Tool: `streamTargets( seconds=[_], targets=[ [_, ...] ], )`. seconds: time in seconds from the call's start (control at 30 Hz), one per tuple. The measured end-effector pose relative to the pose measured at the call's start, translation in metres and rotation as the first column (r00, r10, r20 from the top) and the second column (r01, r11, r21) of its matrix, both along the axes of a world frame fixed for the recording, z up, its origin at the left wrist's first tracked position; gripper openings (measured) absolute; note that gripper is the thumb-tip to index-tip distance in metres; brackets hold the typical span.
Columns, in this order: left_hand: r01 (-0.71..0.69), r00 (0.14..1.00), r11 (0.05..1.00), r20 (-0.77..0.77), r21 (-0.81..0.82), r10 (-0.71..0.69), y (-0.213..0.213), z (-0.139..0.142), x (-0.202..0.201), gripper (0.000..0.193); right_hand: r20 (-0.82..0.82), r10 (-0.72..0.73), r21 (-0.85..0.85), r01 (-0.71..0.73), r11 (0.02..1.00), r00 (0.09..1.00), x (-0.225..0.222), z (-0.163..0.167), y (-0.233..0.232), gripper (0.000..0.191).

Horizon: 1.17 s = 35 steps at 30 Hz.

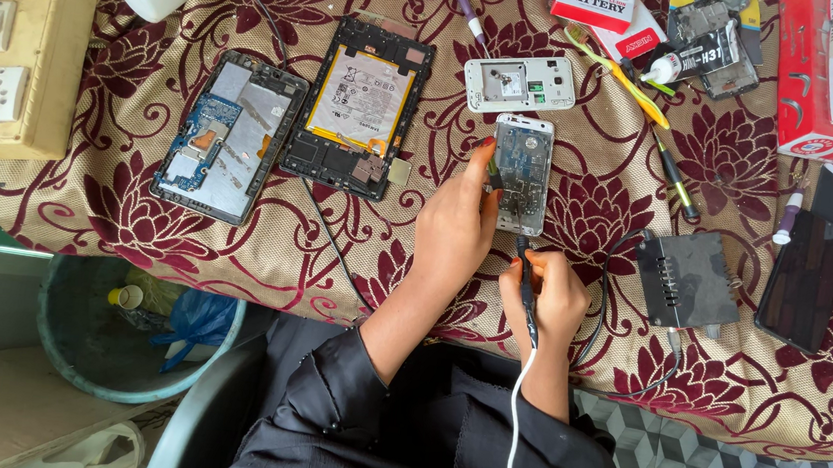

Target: The person uses a soldering iron to work on a disassembled smartphone's internal circuit board. They hold the phone steady with one hand while applying the soldering iron with the other, focusing on specific points on the board.

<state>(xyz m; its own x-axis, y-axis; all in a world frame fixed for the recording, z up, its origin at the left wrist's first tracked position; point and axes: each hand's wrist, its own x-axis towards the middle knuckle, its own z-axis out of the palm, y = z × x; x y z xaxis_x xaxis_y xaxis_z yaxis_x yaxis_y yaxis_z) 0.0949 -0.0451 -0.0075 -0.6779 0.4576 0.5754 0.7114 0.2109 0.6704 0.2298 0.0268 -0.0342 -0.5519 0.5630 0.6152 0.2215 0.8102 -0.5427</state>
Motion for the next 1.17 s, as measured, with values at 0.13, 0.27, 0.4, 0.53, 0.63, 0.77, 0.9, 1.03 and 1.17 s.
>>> streamTargets(
  seconds=[0.13, 0.27, 0.4, 0.53, 0.63, 0.77, 0.9, 1.03, 1.17],
  targets=[
    [0.014, 1.000, 1.000, 0.004, 0.003, -0.014, -0.0005, 0.0007, -0.0005, 0.066, -0.001, 0.004, -0.001, -0.004, 1.000, 1.000, 0.0006, -0.0021, 0.0012, 0.018],
    [0.013, 1.000, 1.000, 0.010, -0.003, -0.013, -0.0010, 0.0013, -0.0003, 0.067, 0.002, 0.006, -0.022, -0.006, 1.000, 1.000, 0.0010, -0.0046, 0.0023, 0.016],
    [0.017, 1.000, 1.000, 0.019, -0.005, -0.017, -0.0010, 0.0016, -0.0001, 0.068, -0.017, 0.027, -0.008, -0.027, 1.000, 0.999, 0.0028, -0.0053, 0.0020, 0.016],
    [0.019, 1.000, 1.000, 0.023, -0.011, -0.019, -0.0010, 0.0013, 0.0000, 0.069, -0.003, 0.031, -0.013, -0.031, 0.999, 1.000, 0.0007, -0.0050, 0.0036, 0.018],
    [0.019, 1.000, 1.000, 0.015, 0.002, -0.019, -0.0013, 0.0007, -0.0003, 0.070, -0.017, 0.032, -0.018, -0.033, 0.999, 0.999, 0.0001, -0.0046, 0.0020, 0.019],
    [0.019, 1.000, 1.000, 0.018, 0.001, -0.019, -0.0009, 0.0004, -0.0004, 0.070, -0.007, 0.018, -0.024, -0.018, 1.000, 1.000, 0.0000, -0.0039, 0.0002, 0.019],
    [0.017, 1.000, 1.000, 0.026, 0.000, -0.017, -0.0009, 0.0002, -0.0002, 0.069, -0.006, 0.014, 0.001, -0.014, 1.000, 1.000, -0.0008, -0.0039, 0.0007, 0.020],
    [0.013, 0.999, 1.000, 0.036, -0.002, -0.013, -0.0003, -0.0003, -0.0006, 0.069, 0.008, 0.010, 0.017, -0.010, 1.000, 1.000, -0.0005, -0.0038, 0.0012, 0.019],
    [0.013, 1.000, 1.000, 0.025, 0.009, -0.013, -0.0001, -0.0013, -0.0004, 0.069, 0.031, -0.004, 0.024, 0.003, 1.000, 1.000, -0.0006, -0.0034, 0.0012, 0.018]
  ],
)
